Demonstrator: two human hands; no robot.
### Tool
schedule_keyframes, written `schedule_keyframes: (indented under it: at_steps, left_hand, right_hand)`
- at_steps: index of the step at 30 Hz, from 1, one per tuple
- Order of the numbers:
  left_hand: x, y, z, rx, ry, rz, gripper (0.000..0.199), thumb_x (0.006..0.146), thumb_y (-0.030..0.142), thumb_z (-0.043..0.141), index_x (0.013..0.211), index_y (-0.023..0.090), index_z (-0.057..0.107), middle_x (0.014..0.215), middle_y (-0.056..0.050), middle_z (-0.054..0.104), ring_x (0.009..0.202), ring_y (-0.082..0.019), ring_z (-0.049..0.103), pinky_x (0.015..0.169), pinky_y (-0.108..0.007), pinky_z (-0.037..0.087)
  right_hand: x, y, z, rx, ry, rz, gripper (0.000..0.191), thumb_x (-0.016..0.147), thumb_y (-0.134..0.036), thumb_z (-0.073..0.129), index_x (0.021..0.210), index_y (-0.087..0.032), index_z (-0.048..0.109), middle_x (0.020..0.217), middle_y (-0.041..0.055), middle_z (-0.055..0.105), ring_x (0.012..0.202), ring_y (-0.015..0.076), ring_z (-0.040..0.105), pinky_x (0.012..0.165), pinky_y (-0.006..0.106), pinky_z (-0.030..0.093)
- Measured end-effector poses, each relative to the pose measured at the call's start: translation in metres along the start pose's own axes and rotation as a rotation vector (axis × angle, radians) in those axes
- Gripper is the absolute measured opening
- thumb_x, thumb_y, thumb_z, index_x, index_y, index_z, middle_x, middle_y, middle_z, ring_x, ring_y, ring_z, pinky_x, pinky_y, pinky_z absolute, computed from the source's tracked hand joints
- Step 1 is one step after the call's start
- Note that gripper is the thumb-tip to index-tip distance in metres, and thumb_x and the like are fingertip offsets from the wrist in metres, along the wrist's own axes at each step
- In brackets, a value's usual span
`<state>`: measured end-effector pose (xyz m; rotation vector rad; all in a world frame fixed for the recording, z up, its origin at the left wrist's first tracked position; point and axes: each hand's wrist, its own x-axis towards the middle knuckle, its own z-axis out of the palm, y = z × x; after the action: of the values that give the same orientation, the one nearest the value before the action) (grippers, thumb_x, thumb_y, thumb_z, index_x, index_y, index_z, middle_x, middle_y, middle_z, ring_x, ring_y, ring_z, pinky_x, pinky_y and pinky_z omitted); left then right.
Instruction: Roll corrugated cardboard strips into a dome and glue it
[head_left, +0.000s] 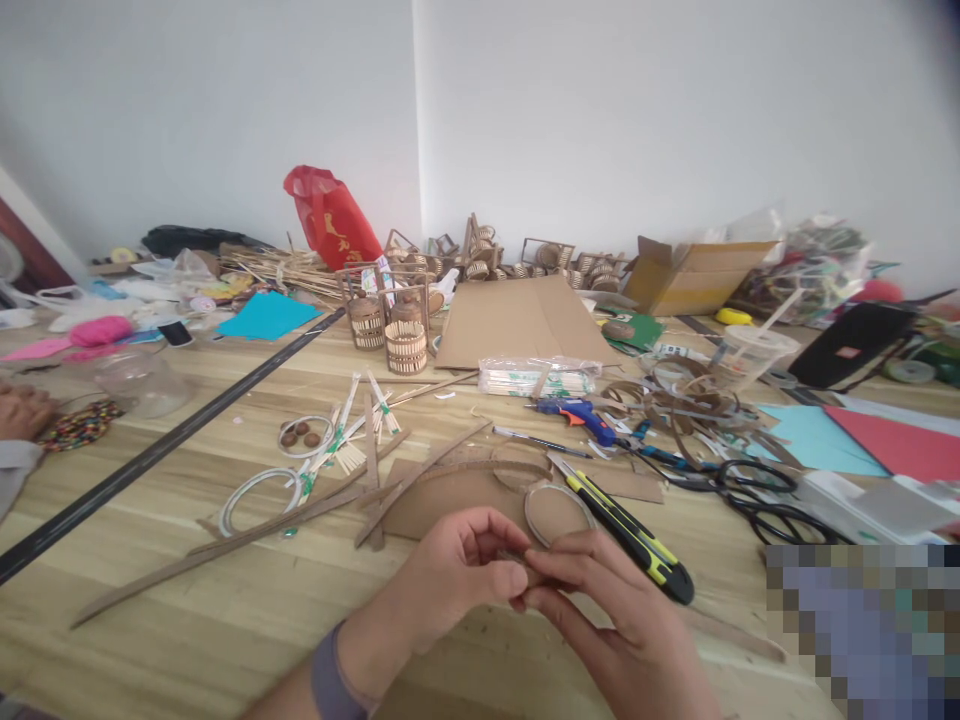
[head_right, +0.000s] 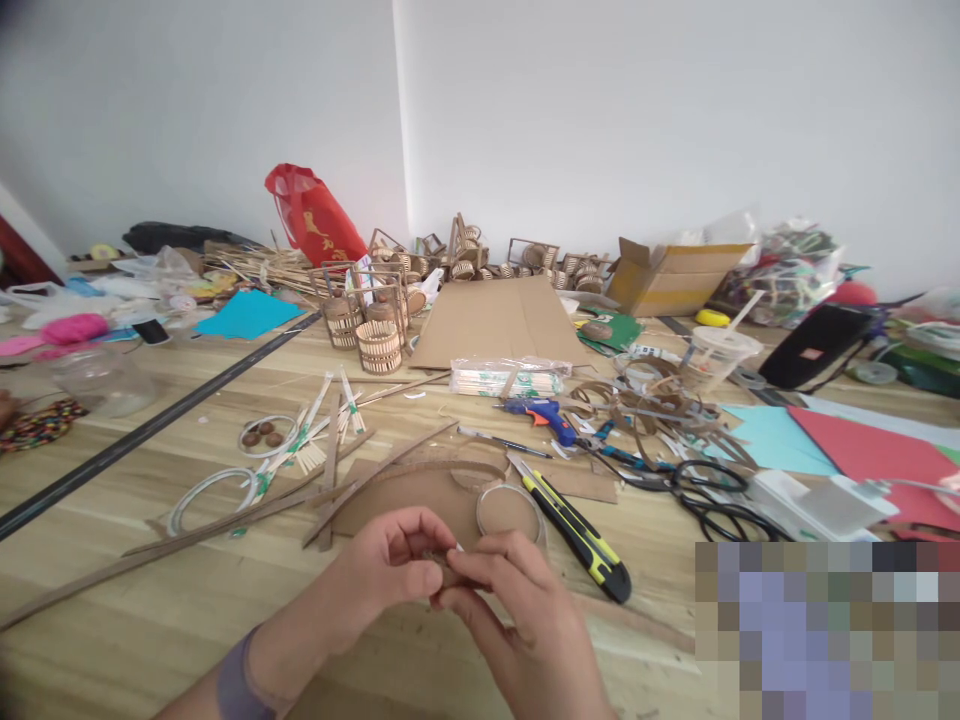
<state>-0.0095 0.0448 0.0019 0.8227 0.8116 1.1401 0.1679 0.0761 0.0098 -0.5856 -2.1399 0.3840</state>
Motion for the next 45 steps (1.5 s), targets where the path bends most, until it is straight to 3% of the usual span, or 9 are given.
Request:
schedule_keyframes:
  at_steps: [7,11,17,22,25,30,37,41,45]
  left_hand:
    - [0.001,-0.002,-0.003,-0.002,-0.074,0.033,0.044,0.062,0.035,0.087,0.090,0.014,0.060,0.082,-0.002,0.068,0.061,-0.008,0.058,0.062,-0.024,0.047]
    - [0.000,-0.002,-0.006,0.120,-0.039,0.045,0.054,0.064,0.042,0.085,0.104,0.016,0.059,0.096,-0.006,0.068,0.079,-0.015,0.060,0.072,-0.027,0.045]
    - [-0.001,0.000,-0.006,0.425,0.090,0.042,0.055,0.056,0.045,0.087,0.098,0.014,0.067,0.077,-0.001,0.062,0.072,-0.016,0.055,0.065,-0.025,0.041]
    - [-0.003,0.004,0.002,0.582,0.127,0.085,0.041,0.066,0.045,0.080,0.090,0.013,0.070,0.079,-0.004,0.067,0.074,-0.018,0.058,0.067,-0.026,0.044]
    - [-0.004,0.006,0.003,0.574,0.086,0.140,0.035,0.073,0.044,0.076,0.089,0.013,0.071,0.082,-0.005,0.068,0.078,-0.018,0.059,0.070,-0.026,0.045]
    - [-0.005,0.004,-0.001,0.350,-0.026,0.107,0.043,0.070,0.048,0.078,0.095,0.015,0.073,0.080,-0.004,0.067,0.071,-0.015,0.056,0.065,-0.023,0.043]
    - [-0.005,0.003,-0.002,0.115,-0.191,-0.018,0.056,0.053,0.059,0.084,0.087,0.015,0.076,0.072,-0.002,0.062,0.064,-0.012,0.050,0.061,-0.023,0.039]
    - [0.000,0.001,-0.006,0.170,-0.141,0.011,0.056,0.060,0.057,0.082,0.095,0.014,0.075,0.073,-0.002,0.064,0.063,-0.011,0.051,0.062,-0.023,0.040]
    - [0.001,0.000,-0.007,0.274,-0.051,0.053,0.057,0.060,0.049,0.085,0.102,0.014,0.072,0.088,-0.007,0.069,0.078,-0.018,0.060,0.071,-0.028,0.046]
  right_hand:
    - [-0.001,0.003,0.002,-0.121,0.073,-0.108,0.014,0.094,-0.024,0.056,0.098,-0.019,0.068,0.079,0.0053,0.070,0.070,0.0143,0.069,0.061,0.021,0.057]
    - [-0.003,0.004,0.001,-0.220,0.112,-0.182,0.013,0.093,-0.021,0.055,0.099,-0.019,0.067,0.079,0.0047,0.070,0.068,0.0150,0.068,0.061,0.024,0.056]
    - [-0.007,0.007,-0.001,-0.414,0.124,-0.241,0.016,0.096,-0.018,0.051,0.098,-0.017,0.067,0.077,0.0042,0.072,0.063,0.0152,0.066,0.060,0.028,0.051]
    - [-0.016,0.013,0.002,-0.470,0.033,-0.279,0.018,0.097,-0.017,0.049,0.106,-0.016,0.065,0.080,0.0049,0.072,0.065,0.0148,0.065,0.062,0.029,0.049]
    - [-0.020,0.018,0.008,-0.404,0.031,-0.252,0.018,0.095,-0.016,0.053,0.109,-0.016,0.064,0.083,0.0055,0.073,0.066,0.0154,0.066,0.063,0.030,0.050]
    - [-0.017,0.013,0.008,-0.190,0.198,-0.156,0.022,0.098,-0.023,0.049,0.110,-0.025,0.067,0.078,0.0017,0.073,0.062,0.0135,0.067,0.057,0.025,0.055]
    - [-0.006,-0.003,-0.013,-0.160,0.061,-0.166,0.023,0.093,-0.019,0.056,0.112,-0.026,0.068,0.084,0.0023,0.076,0.069,0.0156,0.071,0.063,0.023,0.058]
    - [-0.006,0.004,-0.009,-0.222,0.075,-0.188,0.026,0.095,-0.017,0.051,0.114,-0.026,0.066,0.082,0.0024,0.075,0.067,0.0160,0.070,0.062,0.025,0.057]
    - [-0.011,0.016,-0.003,-0.348,0.075,-0.258,0.026,0.097,-0.015,0.045,0.112,-0.021,0.066,0.081,0.0043,0.073,0.064,0.0153,0.067,0.061,0.027,0.054]
